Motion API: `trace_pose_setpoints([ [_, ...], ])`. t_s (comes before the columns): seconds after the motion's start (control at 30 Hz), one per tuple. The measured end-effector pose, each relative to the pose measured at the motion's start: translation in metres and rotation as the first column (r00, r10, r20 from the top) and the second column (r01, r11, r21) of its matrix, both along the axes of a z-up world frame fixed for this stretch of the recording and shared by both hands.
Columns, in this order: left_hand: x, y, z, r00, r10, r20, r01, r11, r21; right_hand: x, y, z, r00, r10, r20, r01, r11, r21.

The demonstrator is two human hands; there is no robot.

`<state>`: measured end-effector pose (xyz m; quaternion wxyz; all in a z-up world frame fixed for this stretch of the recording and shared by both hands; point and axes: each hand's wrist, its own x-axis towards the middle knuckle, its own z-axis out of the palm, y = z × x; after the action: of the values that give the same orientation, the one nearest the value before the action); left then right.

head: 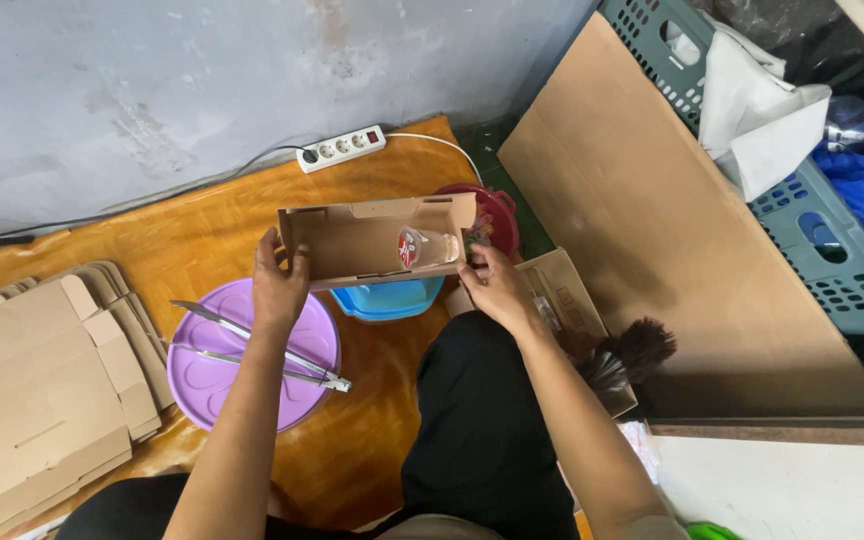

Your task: A person folds a cardboard box and fills it with various snacks, including small packets and loose stick snacks using tongs.

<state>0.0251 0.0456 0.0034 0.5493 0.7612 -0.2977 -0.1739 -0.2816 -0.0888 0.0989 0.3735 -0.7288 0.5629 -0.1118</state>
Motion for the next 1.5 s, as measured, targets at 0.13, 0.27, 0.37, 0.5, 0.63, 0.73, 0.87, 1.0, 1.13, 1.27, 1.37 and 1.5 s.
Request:
trace_pose_setpoints([
  [0.13, 0.002, 0.036, 0.009, 1.000, -0.018, -0.009, 0.019, 0.998, 0.054, 0.001, 0.014, 0.002, 0.995, -0.033, -0.092, 0.019, 0.989, -0.146],
  [0.27, -0.026, 0.086, 0.017, 0.896, -0.091, 0.434, -0.089, 0.922, 0.377, 0.027, 0.079, 0.052, 0.932, 0.363, 0.013, -0.307, 0.804, -0.509],
  [0.37, -0.068, 0.121, 0.023, 0.836, -0.467, 0.289, 0.212, 0.760, 0.614, 0.058, 0.146, 0.094, 0.669, 0.732, 0.127, -0.556, 0.606, -0.568],
  [0.5, -0.095, 0.154, 0.059, 0.693, -0.716, -0.086, 0.609, 0.517, 0.601, 0.078, 0.203, 0.077, 0.343, 0.911, 0.227, -0.719, 0.411, -0.561],
  [0.63, -0.103, 0.189, 0.100, 0.566, -0.768, -0.299, 0.775, 0.372, 0.510, 0.074, 0.204, 0.078, 0.287, 0.909, 0.301, -0.718, 0.412, -0.561],
  [0.73, -0.106, 0.195, 0.129, 0.389, -0.790, -0.474, 0.900, 0.216, 0.378, 0.076, 0.207, 0.081, 0.257, 0.876, 0.408, -0.746, 0.449, -0.492],
  [0.87, -0.108, 0.197, 0.138, 0.351, -0.786, -0.508, 0.931, 0.233, 0.282, 0.079, 0.219, 0.067, 0.233, 0.829, 0.508, -0.752, 0.485, -0.447],
  [1.0, -0.110, 0.198, 0.111, 0.222, -0.860, -0.459, 0.948, 0.300, -0.104, 0.080, 0.220, 0.053, 0.286, 0.807, 0.517, -0.768, 0.516, -0.380],
  [1.13, -0.107, 0.191, 0.111, 0.154, -0.862, -0.482, 0.943, 0.275, -0.191, 0.083, 0.217, 0.046, 0.374, 0.792, 0.482, -0.751, 0.564, -0.344],
  [1.27, -0.100, 0.186, 0.110, 0.126, -0.857, -0.500, 0.944, 0.259, -0.206, 0.085, 0.214, 0.043, 0.392, 0.749, 0.533, -0.730, 0.607, -0.316],
  [1.37, -0.101, 0.181, 0.111, 0.051, -0.851, -0.523, 0.934, 0.226, -0.276, 0.082, 0.208, 0.047, 0.428, 0.743, 0.515, -0.772, 0.597, -0.220],
  [1.5, -0.084, 0.181, 0.139, 0.253, -0.775, -0.579, 0.959, 0.282, 0.042, 0.072, 0.184, 0.055, 0.465, 0.800, 0.379, -0.769, 0.577, -0.276],
])
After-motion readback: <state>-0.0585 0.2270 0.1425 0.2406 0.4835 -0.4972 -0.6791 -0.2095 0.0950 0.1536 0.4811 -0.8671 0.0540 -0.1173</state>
